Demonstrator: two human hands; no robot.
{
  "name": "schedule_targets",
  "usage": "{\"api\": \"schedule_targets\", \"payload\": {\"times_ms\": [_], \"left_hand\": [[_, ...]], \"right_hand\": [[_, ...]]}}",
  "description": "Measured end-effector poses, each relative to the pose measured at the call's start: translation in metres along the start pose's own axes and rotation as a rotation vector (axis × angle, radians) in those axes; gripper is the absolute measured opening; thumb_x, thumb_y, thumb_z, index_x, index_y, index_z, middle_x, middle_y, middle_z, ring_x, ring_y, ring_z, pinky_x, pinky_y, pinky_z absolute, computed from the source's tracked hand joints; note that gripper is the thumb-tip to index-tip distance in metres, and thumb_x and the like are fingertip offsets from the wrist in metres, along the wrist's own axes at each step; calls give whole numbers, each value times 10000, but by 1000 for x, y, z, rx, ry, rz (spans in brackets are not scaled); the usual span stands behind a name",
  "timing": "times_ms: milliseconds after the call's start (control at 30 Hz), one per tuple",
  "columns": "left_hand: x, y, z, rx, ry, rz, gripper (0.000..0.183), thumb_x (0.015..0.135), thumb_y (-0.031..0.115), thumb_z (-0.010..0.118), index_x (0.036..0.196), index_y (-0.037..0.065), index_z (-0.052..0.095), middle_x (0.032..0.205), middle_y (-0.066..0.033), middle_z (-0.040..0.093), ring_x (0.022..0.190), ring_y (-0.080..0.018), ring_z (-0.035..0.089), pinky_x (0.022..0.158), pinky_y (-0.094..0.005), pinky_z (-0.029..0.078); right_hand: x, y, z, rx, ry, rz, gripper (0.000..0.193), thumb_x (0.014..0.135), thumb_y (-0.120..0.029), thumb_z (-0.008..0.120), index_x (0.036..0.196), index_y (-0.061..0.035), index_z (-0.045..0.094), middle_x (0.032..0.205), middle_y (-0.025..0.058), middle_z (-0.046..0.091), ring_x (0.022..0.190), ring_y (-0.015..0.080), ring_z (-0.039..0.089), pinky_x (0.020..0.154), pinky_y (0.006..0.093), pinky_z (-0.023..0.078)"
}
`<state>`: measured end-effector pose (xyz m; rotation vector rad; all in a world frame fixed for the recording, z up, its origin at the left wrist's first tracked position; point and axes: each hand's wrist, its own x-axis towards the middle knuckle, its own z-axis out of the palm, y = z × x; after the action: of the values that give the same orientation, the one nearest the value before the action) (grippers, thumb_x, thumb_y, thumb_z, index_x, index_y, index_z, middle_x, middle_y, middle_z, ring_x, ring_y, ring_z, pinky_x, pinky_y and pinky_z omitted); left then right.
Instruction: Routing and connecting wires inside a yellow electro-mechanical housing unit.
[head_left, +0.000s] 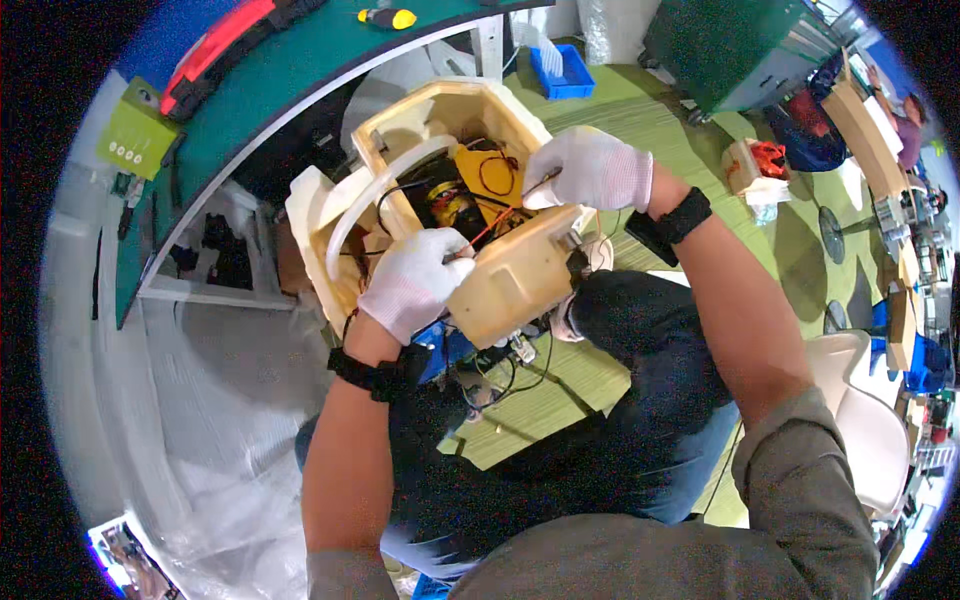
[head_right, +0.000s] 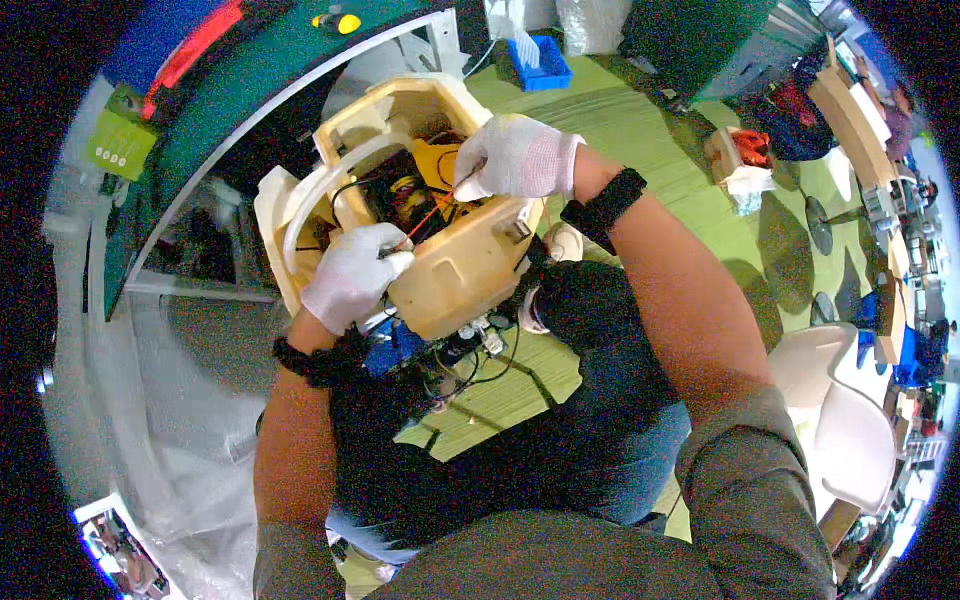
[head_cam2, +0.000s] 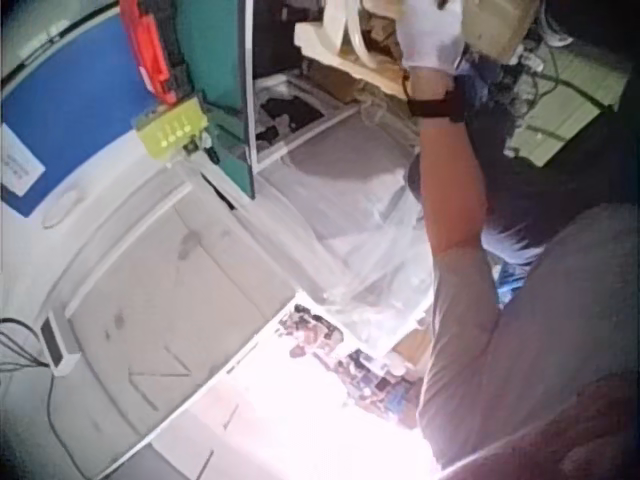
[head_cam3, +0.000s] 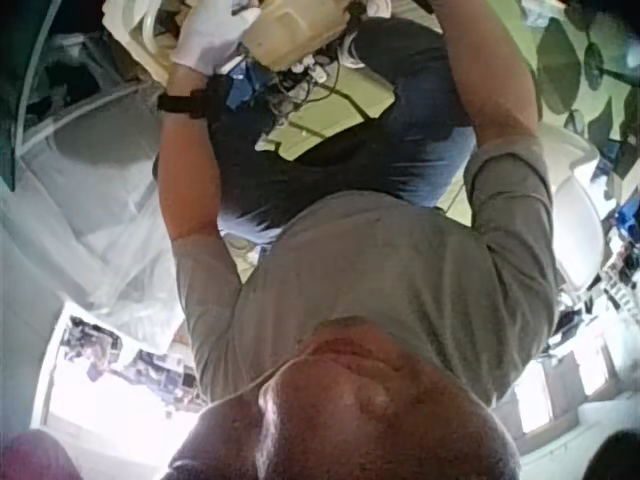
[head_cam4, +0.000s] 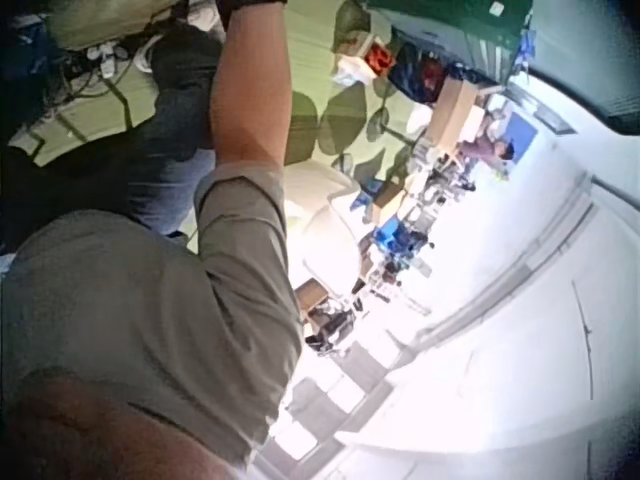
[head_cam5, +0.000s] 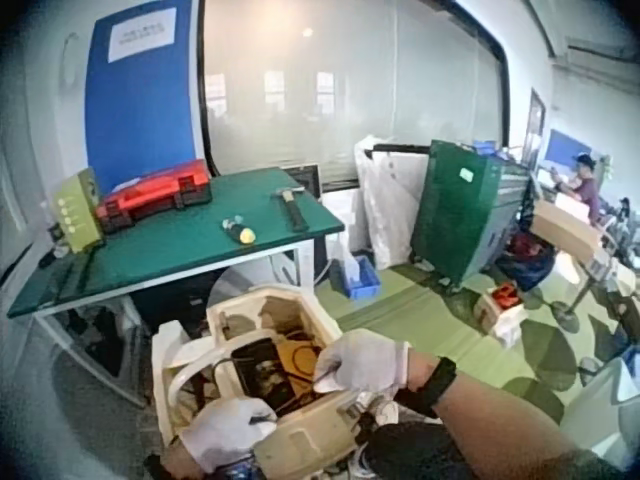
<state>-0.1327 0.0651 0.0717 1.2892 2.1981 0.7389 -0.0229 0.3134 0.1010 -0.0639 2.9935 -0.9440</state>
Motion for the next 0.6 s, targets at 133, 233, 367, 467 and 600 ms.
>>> {"api": "schedule_targets", "payload": {"times_ms": [133,233,367,467,600], "left_hand": [[1,1,4,73,-7,38,242,850,214,602,939,-8,639,886,-206,662,870,-342,651,753,-411,498],[0,6,10,93,-1,52,229,855,198,599,957,-5,626,909,-210,651,891,-362,633,777,-413,488],[-3,10,16,158,27,66,181,855,160,622,952,7,622,916,-192,631,903,-362,618,793,-409,483],[-1,15,18,212,26,79,169,851,157,634,937,13,614,911,-176,616,890,-365,608,787,-419,480],[4,24,18,312,1,111,165,845,162,638,931,21,623,912,-163,620,893,-362,607,785,-425,485]], "right_hand": [[-13,4,-11,-25,-15,94,265,779,-270,750,924,-51,724,814,125,690,763,253,659,708,355,507],[-31,11,-18,35,-3,167,290,780,-287,760,926,-39,720,806,130,689,751,236,650,705,354,502],[-45,31,-12,77,58,180,324,775,-307,775,917,-22,715,812,141,693,744,232,641,696,346,497],[-55,42,-14,140,37,156,329,771,-306,779,916,-18,713,816,140,692,748,230,642,694,350,496],[-65,52,-15,161,2,214,329,771,-302,781,907,-12,705,787,132,680,735,219,630,688,349,489]]}}
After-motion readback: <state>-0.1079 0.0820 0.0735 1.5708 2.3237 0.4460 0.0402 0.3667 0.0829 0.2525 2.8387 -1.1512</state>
